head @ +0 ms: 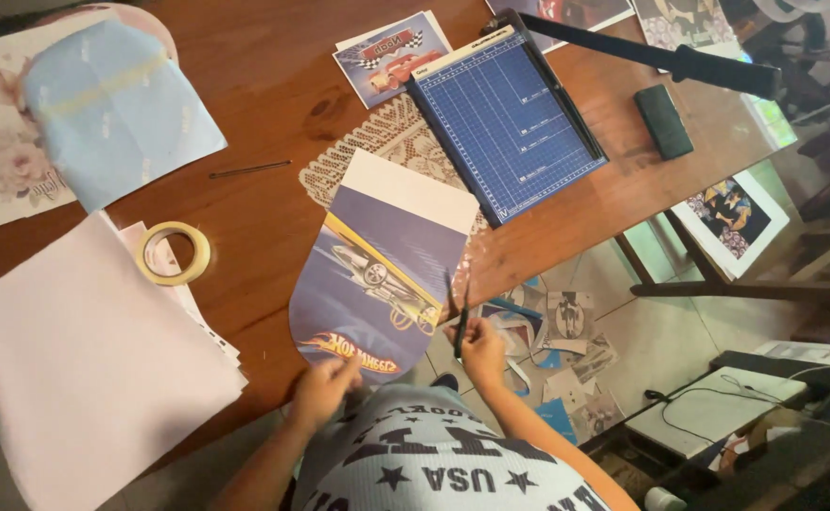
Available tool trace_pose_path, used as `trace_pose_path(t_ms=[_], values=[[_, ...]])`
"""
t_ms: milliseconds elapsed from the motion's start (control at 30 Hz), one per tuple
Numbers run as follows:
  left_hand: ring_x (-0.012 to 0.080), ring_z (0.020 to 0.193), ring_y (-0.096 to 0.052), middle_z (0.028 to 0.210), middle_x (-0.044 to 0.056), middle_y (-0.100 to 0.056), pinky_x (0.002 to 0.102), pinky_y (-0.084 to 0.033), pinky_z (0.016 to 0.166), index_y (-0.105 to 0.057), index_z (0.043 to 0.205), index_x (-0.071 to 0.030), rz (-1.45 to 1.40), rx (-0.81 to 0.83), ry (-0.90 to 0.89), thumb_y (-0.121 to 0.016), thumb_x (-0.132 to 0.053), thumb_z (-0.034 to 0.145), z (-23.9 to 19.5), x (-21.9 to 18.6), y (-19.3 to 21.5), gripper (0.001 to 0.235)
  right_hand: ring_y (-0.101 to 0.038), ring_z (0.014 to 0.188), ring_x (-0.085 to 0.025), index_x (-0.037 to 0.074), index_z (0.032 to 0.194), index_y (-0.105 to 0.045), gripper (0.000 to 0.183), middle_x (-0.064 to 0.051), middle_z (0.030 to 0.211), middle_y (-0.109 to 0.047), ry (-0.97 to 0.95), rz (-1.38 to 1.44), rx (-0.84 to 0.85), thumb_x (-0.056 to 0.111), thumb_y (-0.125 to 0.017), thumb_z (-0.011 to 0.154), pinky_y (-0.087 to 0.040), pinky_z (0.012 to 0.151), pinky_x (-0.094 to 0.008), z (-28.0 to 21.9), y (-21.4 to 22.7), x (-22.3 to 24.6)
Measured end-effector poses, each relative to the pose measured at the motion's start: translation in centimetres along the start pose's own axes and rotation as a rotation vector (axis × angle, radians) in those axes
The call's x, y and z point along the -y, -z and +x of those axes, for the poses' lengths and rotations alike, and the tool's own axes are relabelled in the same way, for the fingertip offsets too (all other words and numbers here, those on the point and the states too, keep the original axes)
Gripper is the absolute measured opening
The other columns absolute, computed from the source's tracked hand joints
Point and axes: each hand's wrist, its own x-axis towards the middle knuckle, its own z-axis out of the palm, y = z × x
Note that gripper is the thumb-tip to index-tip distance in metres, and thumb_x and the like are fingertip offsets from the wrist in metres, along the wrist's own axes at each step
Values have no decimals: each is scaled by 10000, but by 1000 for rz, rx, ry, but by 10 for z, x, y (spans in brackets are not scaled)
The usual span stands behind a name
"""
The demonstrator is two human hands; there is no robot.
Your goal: Cutting printed designs using scissors and a paper trimmer, then applying them using a heat press.
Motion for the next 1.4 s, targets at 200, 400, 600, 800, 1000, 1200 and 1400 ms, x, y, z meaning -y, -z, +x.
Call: trace_pose_path(t_ms=[200,400,600,800,1000,1200,1400], values=[[290,1384,-555,1471,152,-627,428,-364,1162,-389,1497,-91,-1019,183,453,-566,-617,775,5,43,-62,910,-576,575,-73,93,892,-691,222,-9,659,-683,197,268,325,49,-883,790,-460,529,-237,-16,-41,-19],[406,928,-755,1025,312,-740,472,-616,752,-551,1048,-16,-1139,-187,180,-702,-288,946,36,107,-81,328,-497,561,-43,51,989,-754,263,45,652,-627,343,281,478,127,-910,790,-417,517,-211,-23,-14,-29],[202,617,-605,768,104,-612,340,-606,584,-633,908,-36,-1041,-764,21,-702,-300,917,39,154,-50,273,-585,752,-112,118,1033,-648,413,-12,857,-670,24,257,-77,392,-847,797,-481,679,-281,10,27,-20],[193,595,-611,857,144,-641,385,-642,617,-610,1173,22,-1094,-648,-51,-726,-89,926,52,146,-56,294,-594,703,-115,120,980,-596,477,-7,821,-681,-49,252,-44,401,-887,727,-461,616,-306,25,23,-10],[365,1115,-651,1228,253,-670,456,-550,912,-575,1383,-41,-1440,-221,52,-598,-553,881,36,117,-61,718,-521,580,-145,68,893,-604,269,-43,719,-542,-119,414,100,139,-829,763,-515,485,-278,13,24,-12],[384,927,-704,1145,213,-717,506,-606,801,-603,1330,-62,-1411,113,98,-662,-394,871,26,64,-81,569,-415,418,-133,54,862,-539,276,-58,749,-498,-284,634,207,21,-807,805,-414,356,-218,4,50,-31],[376,806,-760,1370,209,-642,378,-645,609,-517,1445,-44,-1124,67,60,-702,-255,906,42,28,-103,607,-504,515,-150,82,861,-577,257,-57,618,-592,-50,461,44,65,-810,754,-408,437,-300,-9,85,-29]])
